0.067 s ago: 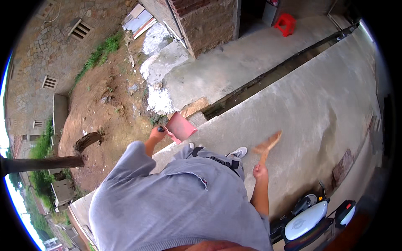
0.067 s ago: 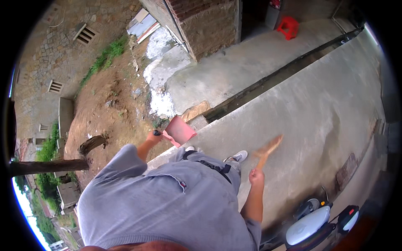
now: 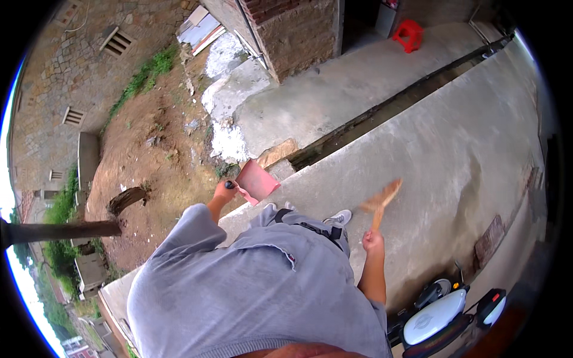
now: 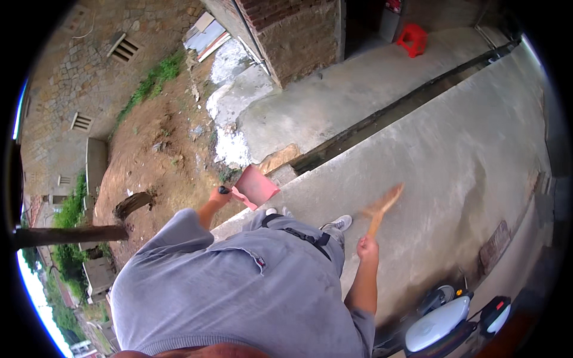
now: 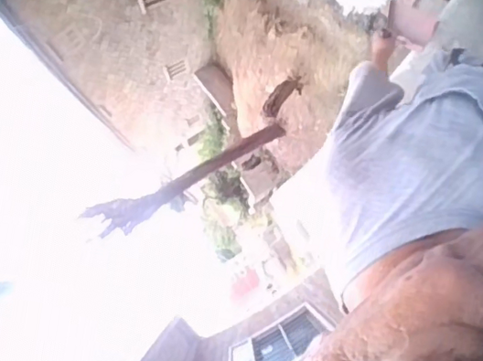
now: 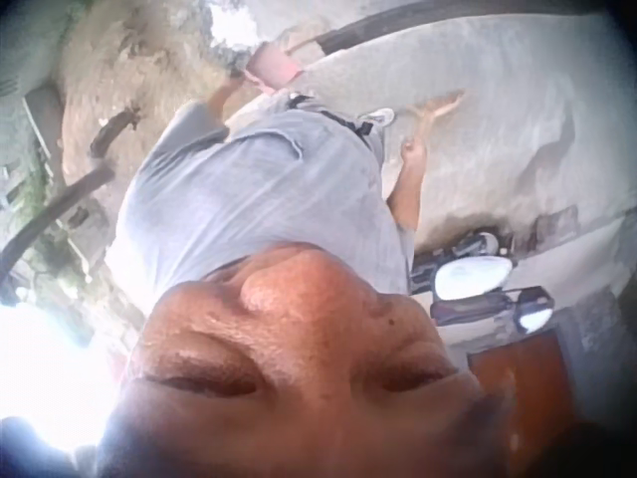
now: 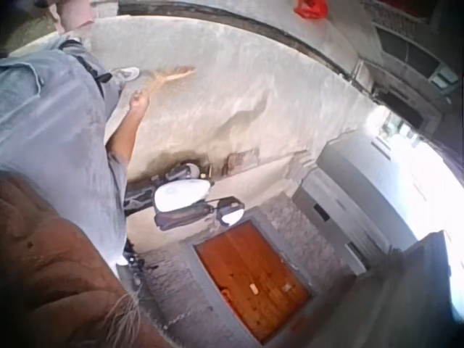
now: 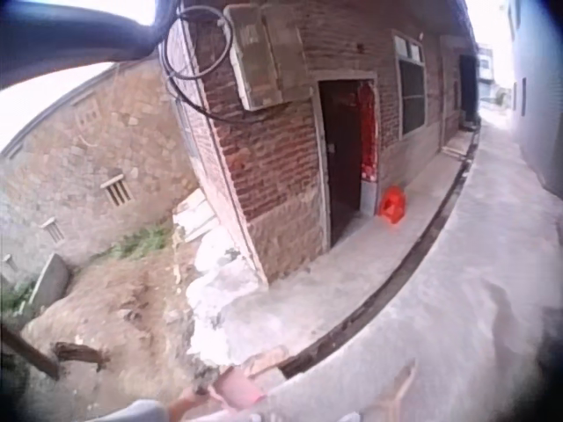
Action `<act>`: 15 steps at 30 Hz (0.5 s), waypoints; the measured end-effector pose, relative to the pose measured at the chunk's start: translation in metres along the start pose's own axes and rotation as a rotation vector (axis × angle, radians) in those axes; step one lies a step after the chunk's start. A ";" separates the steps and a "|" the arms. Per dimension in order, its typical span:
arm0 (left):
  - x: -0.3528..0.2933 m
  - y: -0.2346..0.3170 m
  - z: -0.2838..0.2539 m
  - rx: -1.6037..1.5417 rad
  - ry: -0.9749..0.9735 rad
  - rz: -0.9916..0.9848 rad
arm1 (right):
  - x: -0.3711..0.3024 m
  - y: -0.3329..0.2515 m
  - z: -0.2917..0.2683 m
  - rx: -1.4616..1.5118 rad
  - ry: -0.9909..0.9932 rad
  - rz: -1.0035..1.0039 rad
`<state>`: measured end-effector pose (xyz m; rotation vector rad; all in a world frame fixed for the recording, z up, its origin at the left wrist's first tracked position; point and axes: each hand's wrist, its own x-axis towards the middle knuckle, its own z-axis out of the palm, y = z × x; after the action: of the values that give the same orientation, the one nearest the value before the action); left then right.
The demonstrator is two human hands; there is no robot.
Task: The person sweeps a concrete outdoor area using a broom and a dustpan. They move around the space, sweeping debris into piles and occasionally using the dustpan to collect the dirt. The person navigates around obstacles like a scooter and a red stool while cleaning.
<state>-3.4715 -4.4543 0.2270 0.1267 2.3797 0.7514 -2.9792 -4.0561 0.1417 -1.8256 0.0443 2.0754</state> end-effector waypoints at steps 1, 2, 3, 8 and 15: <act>-0.013 0.017 0.009 0.063 0.025 -0.009 | 0.012 -0.027 0.002 -0.015 -0.065 0.015; -0.023 0.037 0.020 0.123 0.055 -0.015 | 0.026 -0.054 0.009 -0.031 -0.138 0.027; -0.036 0.050 0.034 0.108 0.091 -0.043 | 0.028 -0.076 0.017 -0.052 -0.152 0.028; -0.042 0.108 0.093 0.179 0.253 0.023 | 0.042 -0.153 0.015 0.062 -0.383 0.002; -0.008 0.150 0.161 -0.322 -0.054 -0.224 | 0.048 -0.171 -0.059 0.065 -0.246 0.019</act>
<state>-3.3829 -4.2533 0.2111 -0.2462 2.1450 0.9935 -2.8770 -3.9004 0.1236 -1.5274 0.0639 2.2682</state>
